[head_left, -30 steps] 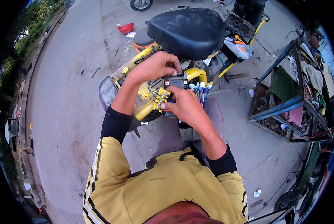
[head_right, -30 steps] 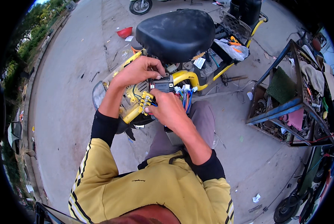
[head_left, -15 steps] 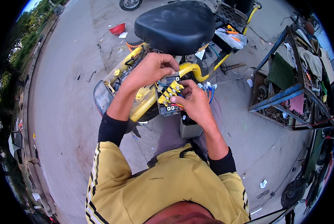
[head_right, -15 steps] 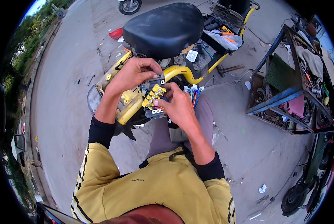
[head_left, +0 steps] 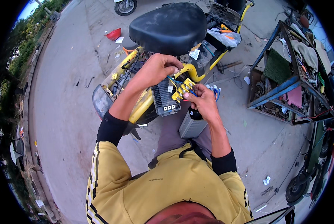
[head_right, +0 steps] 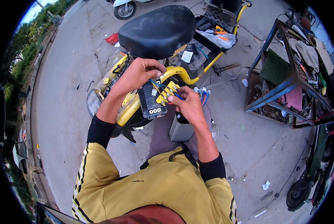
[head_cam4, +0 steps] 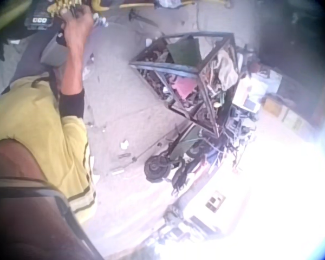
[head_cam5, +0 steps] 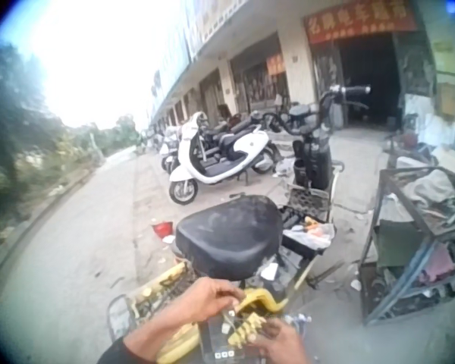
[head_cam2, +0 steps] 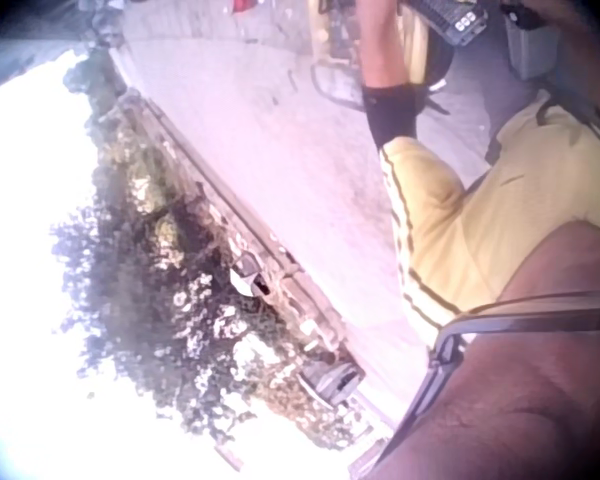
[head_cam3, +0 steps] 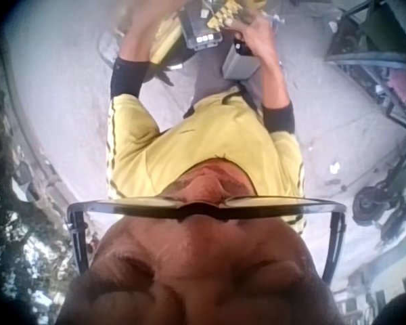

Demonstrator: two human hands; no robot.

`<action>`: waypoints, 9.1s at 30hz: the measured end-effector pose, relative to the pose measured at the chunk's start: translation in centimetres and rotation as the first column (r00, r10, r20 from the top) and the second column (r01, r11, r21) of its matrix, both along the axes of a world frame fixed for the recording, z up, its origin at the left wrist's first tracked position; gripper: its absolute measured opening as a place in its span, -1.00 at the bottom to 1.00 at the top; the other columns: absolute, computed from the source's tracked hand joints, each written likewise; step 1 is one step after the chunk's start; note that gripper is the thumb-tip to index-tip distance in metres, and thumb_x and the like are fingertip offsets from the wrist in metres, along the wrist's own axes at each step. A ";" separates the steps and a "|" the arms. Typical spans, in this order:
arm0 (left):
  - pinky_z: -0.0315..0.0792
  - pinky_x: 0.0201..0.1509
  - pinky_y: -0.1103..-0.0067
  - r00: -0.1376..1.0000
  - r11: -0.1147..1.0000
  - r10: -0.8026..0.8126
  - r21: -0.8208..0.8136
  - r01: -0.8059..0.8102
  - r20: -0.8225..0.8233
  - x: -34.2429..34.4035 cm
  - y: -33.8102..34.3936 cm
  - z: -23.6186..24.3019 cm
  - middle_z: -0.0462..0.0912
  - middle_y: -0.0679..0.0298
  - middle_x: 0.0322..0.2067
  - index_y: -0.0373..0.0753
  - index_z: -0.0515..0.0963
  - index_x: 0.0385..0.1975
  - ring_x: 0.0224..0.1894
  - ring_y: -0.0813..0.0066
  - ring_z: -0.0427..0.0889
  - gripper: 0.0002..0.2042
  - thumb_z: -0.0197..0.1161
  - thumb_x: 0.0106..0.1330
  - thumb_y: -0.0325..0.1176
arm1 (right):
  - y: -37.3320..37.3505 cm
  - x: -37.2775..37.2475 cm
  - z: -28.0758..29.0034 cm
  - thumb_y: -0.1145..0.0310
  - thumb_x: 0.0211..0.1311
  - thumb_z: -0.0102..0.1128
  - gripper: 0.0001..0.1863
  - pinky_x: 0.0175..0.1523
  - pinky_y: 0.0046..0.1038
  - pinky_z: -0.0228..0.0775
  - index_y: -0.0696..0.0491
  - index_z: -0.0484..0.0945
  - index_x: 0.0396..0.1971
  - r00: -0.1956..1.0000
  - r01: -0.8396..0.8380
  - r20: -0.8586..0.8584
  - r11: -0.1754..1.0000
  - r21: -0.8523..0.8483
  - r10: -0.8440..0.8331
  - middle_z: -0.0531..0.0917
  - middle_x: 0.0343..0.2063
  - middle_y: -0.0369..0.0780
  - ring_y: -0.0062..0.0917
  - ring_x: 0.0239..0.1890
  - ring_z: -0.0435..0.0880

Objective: The person works on the exposed wiring of a yellow motorcycle, using a screwdriver to tighten terminals on a fuse box and adjusting the wire harness. The person repeatedly secures connections and organizes the wires under the seat area.

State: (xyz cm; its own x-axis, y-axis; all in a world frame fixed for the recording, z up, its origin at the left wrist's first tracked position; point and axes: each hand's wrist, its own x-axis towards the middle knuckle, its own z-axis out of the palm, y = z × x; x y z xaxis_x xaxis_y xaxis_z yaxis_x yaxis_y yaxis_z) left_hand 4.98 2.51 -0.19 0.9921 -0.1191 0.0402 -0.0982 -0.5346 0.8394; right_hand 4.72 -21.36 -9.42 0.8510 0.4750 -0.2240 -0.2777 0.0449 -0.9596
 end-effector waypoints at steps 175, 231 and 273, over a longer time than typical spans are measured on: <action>0.62 0.26 0.51 0.994 0.970 -0.043 -0.244 0.018 -0.098 -2.6 5.9 -1.5 0.79 0.29 -0.06 -0.42 0.72 0.04 0.02 0.55 0.73 -0.79 0.31 0.47 -0.66 | 5.4 -2.5 3.9 0.51 0.40 0.43 -0.84 -0.16 -0.17 0.59 0.15 0.61 -0.14 0.622 0.143 0.781 0.971 -0.189 0.060 0.63 -0.25 -0.09 -0.12 -0.25 0.75; 0.73 0.11 0.49 0.937 0.833 0.341 -0.485 -0.265 0.073 -1.4 7.8 -3.5 0.82 0.10 -0.03 -0.44 0.63 0.06 -0.05 0.46 0.79 -0.84 0.20 0.59 -0.61 | 5.3 -2.5 4.3 0.58 0.40 0.39 -0.84 -0.12 -0.12 0.58 0.16 0.60 -0.11 0.657 0.120 0.748 0.966 -0.227 0.094 0.64 -0.22 -0.06 -0.06 -0.23 0.74; 0.62 0.17 0.55 0.988 0.985 0.141 -0.109 -0.134 0.063 -3.2 5.0 -1.7 0.82 0.28 -0.06 -0.38 0.74 0.04 0.00 0.59 0.72 -0.79 0.29 0.50 -0.65 | 4.1 -1.2 2.7 0.64 0.44 0.20 -0.85 -0.14 -0.43 0.50 0.17 0.65 -0.08 0.602 0.162 0.798 0.981 -0.109 -0.011 0.59 -0.29 -0.24 -0.50 -0.25 0.65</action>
